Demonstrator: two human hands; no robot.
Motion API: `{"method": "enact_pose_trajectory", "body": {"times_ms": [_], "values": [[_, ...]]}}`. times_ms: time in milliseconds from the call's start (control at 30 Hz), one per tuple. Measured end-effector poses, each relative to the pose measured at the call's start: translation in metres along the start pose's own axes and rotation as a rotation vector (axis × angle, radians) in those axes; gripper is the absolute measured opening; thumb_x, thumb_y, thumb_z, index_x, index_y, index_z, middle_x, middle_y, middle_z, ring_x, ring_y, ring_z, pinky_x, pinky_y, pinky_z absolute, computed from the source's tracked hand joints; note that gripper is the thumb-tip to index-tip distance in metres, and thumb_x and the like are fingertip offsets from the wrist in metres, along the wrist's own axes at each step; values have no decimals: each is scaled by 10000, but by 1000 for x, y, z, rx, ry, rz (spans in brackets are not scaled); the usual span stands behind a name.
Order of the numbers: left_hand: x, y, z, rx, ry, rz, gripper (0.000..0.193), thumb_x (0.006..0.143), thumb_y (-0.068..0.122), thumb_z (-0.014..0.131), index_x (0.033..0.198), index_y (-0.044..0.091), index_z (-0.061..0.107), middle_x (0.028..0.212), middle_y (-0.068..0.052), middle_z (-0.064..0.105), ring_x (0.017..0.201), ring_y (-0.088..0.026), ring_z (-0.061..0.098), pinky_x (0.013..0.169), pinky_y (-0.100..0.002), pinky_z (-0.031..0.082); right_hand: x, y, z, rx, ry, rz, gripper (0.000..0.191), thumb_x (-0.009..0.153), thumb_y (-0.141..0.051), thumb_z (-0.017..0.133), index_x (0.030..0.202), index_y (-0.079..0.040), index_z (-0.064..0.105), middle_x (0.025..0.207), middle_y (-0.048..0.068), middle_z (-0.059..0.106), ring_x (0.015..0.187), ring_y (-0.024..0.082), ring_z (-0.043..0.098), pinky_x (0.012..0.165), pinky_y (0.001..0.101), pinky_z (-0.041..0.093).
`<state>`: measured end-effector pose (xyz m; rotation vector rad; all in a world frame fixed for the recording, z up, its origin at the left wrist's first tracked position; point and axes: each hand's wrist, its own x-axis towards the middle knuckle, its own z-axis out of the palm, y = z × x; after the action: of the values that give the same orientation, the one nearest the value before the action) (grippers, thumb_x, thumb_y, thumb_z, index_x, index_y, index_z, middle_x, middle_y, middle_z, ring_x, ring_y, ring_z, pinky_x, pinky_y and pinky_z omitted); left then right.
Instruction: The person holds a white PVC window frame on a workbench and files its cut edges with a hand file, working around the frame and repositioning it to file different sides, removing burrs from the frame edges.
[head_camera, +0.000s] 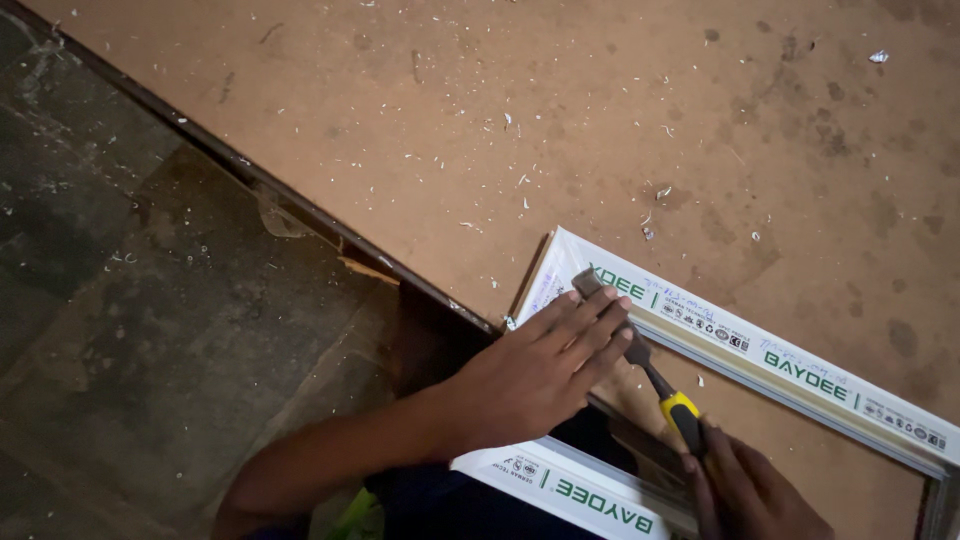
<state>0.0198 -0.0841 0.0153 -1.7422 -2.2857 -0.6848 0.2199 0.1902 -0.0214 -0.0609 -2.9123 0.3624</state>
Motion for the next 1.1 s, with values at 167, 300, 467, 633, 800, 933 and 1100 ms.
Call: {"method": "enact_pose_trajectory", "body": {"times_ms": [167,300,467,633,800,933,1100], "values": [[3,0,3,36,-27,-8,626,935,168,515,1474,-142,450,1584,-315,403,1541,-440,326,1256,-557,279,4,-13,-8,-57,-15,26,446,781,-123,808,1211,-52,712,950,180,745,853,294,772,742,391,634],[4,-1,3,-10,-29,-20,646,909,150,526,1471,-156,436,1599,-332,374,1546,-449,314,1252,-556,278,8,-19,-12,-87,49,8,427,786,-127,822,1194,-62,713,904,176,749,808,310,762,715,416,627],[3,-2,-1,-103,-24,10,748,888,243,616,1471,-174,404,1594,-361,339,1539,-491,296,1239,-590,266,10,-17,-28,-158,-12,-51,560,784,-174,780,1326,-98,662,914,132,744,792,266,765,706,394,624],[5,-5,3,-123,-64,-13,807,891,277,651,1501,-165,360,1616,-366,289,1550,-492,267,1255,-564,263,23,-16,-53,-423,-270,63,541,835,-341,816,1351,-233,693,865,14,774,734,186,768,609,369,603],[5,-9,7,-188,-68,-22,830,888,274,660,1511,-167,336,1622,-373,264,1557,-499,238,1267,-560,239,17,-10,-45,-389,-120,47,444,847,-285,779,1282,-225,719,829,32,739,711,203,744,672,385,617],[3,-12,7,-244,-51,-26,814,898,260,660,1520,-156,339,1630,-359,272,1565,-492,239,1274,-560,227,-6,4,-8,-342,18,50,412,824,-237,779,1230,-189,729,815,81,715,719,241,738,754,443,624],[5,-14,6,-235,-97,-42,784,899,257,630,1512,-149,358,1628,-353,284,1566,-485,247,1272,-555,218,-31,21,27,-210,46,97,431,817,-216,776,1241,-171,713,819,97,714,718,252,736,737,440,621]]}}
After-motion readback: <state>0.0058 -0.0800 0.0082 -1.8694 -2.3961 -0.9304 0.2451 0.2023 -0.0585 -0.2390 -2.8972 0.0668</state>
